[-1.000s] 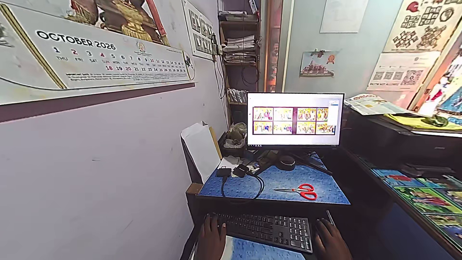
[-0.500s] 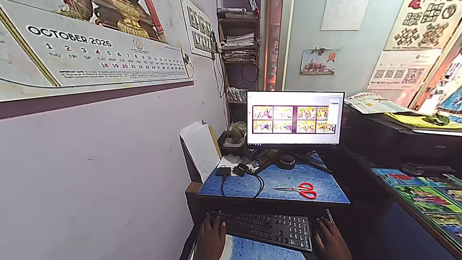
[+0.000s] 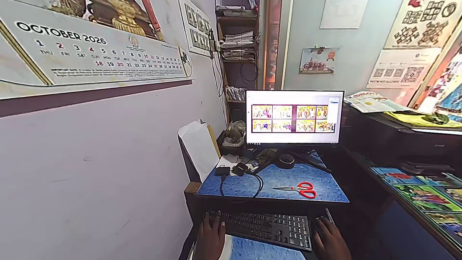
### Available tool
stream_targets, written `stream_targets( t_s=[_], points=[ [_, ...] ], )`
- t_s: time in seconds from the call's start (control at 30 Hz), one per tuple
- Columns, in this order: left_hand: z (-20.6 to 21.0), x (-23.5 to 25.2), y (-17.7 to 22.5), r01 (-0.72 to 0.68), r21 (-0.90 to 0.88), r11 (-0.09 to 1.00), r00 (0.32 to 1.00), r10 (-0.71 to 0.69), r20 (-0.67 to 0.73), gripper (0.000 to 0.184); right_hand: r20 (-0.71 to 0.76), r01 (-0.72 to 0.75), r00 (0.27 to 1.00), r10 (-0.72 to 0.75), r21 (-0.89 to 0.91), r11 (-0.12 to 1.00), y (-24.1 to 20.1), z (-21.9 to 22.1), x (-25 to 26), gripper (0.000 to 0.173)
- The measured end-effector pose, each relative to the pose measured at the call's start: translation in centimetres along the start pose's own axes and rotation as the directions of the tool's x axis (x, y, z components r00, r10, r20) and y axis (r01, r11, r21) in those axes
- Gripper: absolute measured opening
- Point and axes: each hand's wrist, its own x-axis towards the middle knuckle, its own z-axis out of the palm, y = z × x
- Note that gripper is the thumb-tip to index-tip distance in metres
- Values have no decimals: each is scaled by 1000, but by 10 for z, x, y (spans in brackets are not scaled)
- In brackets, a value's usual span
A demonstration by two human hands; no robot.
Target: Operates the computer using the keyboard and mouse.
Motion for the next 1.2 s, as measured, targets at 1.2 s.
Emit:
stream_targets(
  t_s=[1.2],
  points=[
    [-10,5,3,42,-9,999,998,-42,37,70,84,-61,995,58,36,997,-5,-11,5,50]
  ],
)
